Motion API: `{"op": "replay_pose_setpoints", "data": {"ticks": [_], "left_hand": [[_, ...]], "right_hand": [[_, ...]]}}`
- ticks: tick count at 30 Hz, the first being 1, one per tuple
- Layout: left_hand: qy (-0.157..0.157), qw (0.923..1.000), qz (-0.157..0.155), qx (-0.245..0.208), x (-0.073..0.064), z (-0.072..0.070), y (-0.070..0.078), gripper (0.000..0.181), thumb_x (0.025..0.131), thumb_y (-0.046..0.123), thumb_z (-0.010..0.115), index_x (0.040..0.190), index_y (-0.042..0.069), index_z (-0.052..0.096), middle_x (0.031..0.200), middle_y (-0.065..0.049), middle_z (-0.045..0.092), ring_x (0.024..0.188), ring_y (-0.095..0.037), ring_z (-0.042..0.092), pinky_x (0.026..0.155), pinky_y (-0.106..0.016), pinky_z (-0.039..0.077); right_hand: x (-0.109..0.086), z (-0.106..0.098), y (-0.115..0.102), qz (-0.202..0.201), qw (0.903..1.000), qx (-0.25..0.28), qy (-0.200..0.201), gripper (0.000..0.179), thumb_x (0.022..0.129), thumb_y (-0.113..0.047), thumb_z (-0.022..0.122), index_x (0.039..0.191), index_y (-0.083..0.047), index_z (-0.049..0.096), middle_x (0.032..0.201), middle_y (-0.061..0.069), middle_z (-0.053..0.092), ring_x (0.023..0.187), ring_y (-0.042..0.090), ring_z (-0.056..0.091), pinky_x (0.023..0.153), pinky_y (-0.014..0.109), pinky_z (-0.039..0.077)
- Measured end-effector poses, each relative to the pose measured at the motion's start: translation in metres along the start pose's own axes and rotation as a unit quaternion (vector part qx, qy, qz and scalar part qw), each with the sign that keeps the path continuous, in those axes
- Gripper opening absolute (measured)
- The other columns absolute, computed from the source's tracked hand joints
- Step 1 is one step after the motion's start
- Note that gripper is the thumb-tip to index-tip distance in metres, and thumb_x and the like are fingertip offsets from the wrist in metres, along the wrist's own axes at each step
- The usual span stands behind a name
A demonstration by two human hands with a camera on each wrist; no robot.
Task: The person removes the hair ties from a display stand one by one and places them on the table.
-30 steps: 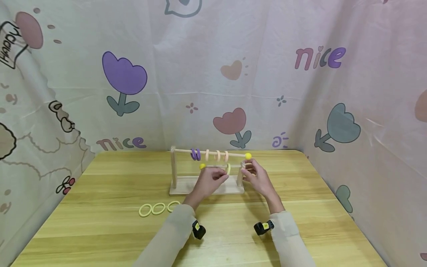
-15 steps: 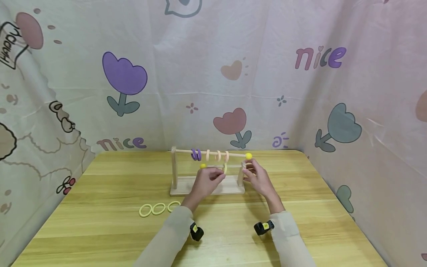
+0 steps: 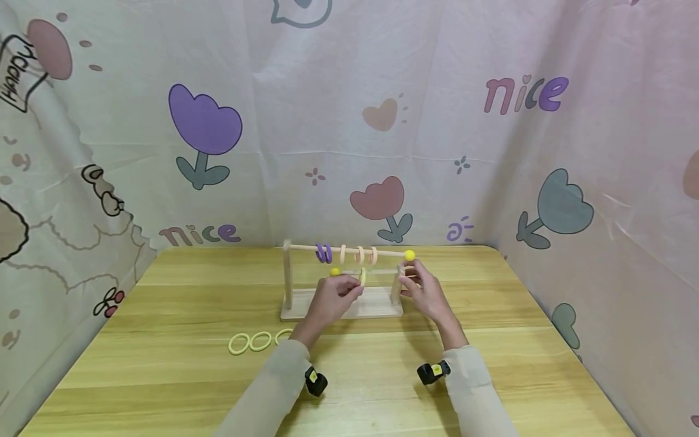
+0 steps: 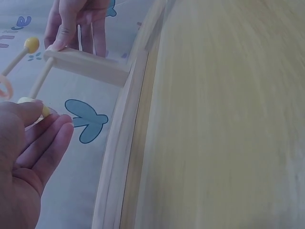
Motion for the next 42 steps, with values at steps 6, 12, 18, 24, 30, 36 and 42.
{"op": "replay_pose_setpoints", "data": {"ticks": [6,12,18,24,30,36,42], "left_hand": [[-0.001,1.0000,-0.002,0.008,-0.003,-0.007,0.000,0.010,0.095,0.007,0.073,0.098,-0.001,0.078,0.095,-0.012,0.079,0.085,-0.021,0.078,0.075,-0.023,0.062],[0.008,0.9999,0.003,-0.009,-0.003,-0.012,-0.001,0.010,0.095,0.004,0.072,0.100,-0.003,0.076,0.094,-0.017,0.079,0.085,-0.025,0.079,0.073,-0.023,0.062],[0.018,0.9996,0.004,-0.020,-0.005,-0.017,-0.002,0.011,0.095,0.002,0.071,0.101,-0.006,0.075,0.094,-0.022,0.078,0.084,-0.030,0.079,0.072,-0.022,0.062],[0.036,0.9993,0.006,-0.009,-0.008,-0.022,-0.004,0.007,0.094,0.002,0.073,0.099,-0.002,0.077,0.092,-0.017,0.079,0.082,-0.027,0.079,0.071,-0.022,0.062],[0.044,0.9990,-0.003,0.002,-0.012,-0.028,-0.005,0.008,0.093,0.003,0.074,0.097,-0.003,0.077,0.092,-0.016,0.080,0.083,-0.026,0.079,0.072,-0.023,0.062],[0.052,0.9985,-0.012,0.010,-0.015,-0.034,-0.007,0.009,0.093,0.005,0.075,0.099,-0.002,0.078,0.092,-0.014,0.080,0.083,-0.024,0.079,0.073,-0.024,0.062],[0.058,0.9980,-0.024,0.012,-0.017,-0.040,-0.007,0.010,0.093,0.007,0.075,0.100,0.000,0.078,0.094,-0.014,0.080,0.085,-0.024,0.079,0.074,-0.025,0.063]], "right_hand": [[0.000,-0.001,-0.001,0.007,1.0000,-0.005,0.002,0.033,0.106,-0.005,0.053,0.138,0.000,0.049,0.127,0.032,0.058,0.119,0.047,0.063,0.093,0.052,0.060],[0.001,0.000,0.002,0.014,0.9998,-0.013,0.004,0.032,0.106,-0.005,0.053,0.138,-0.002,0.049,0.127,0.031,0.059,0.119,0.045,0.064,0.094,0.051,0.060],[0.001,0.000,0.002,0.020,0.9997,-0.016,0.002,0.033,0.107,-0.006,0.052,0.140,-0.004,0.048,0.129,0.030,0.058,0.121,0.044,0.063,0.095,0.054,0.058],[0.001,0.000,0.001,0.016,0.9997,-0.018,0.002,0.033,0.107,-0.006,0.052,0.139,-0.003,0.048,0.129,0.030,0.058,0.121,0.044,0.063,0.095,0.054,0.058],[0.001,0.000,0.002,0.013,0.9998,-0.014,0.003,0.032,0.106,-0.005,0.053,0.138,-0.003,0.049,0.129,0.031,0.059,0.120,0.045,0.063,0.094,0.053,0.059],[-0.012,-0.001,-0.031,0.014,0.9998,-0.010,-0.007,0.032,0.106,-0.002,0.052,0.137,0.006,0.048,0.128,0.036,0.057,0.121,0.051,0.061,0.095,0.057,0.057],[-0.014,-0.001,-0.037,0.014,0.9998,-0.008,-0.006,0.032,0.106,-0.001,0.052,0.136,0.007,0.048,0.127,0.038,0.057,0.119,0.052,0.062,0.095,0.058,0.057]]}}
Point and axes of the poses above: each hand's wrist, its own x-axis towards the middle knuckle, its own z-axis out of the palm, y = z × x, the point moved 4 cm from there along x, towards the middle knuckle
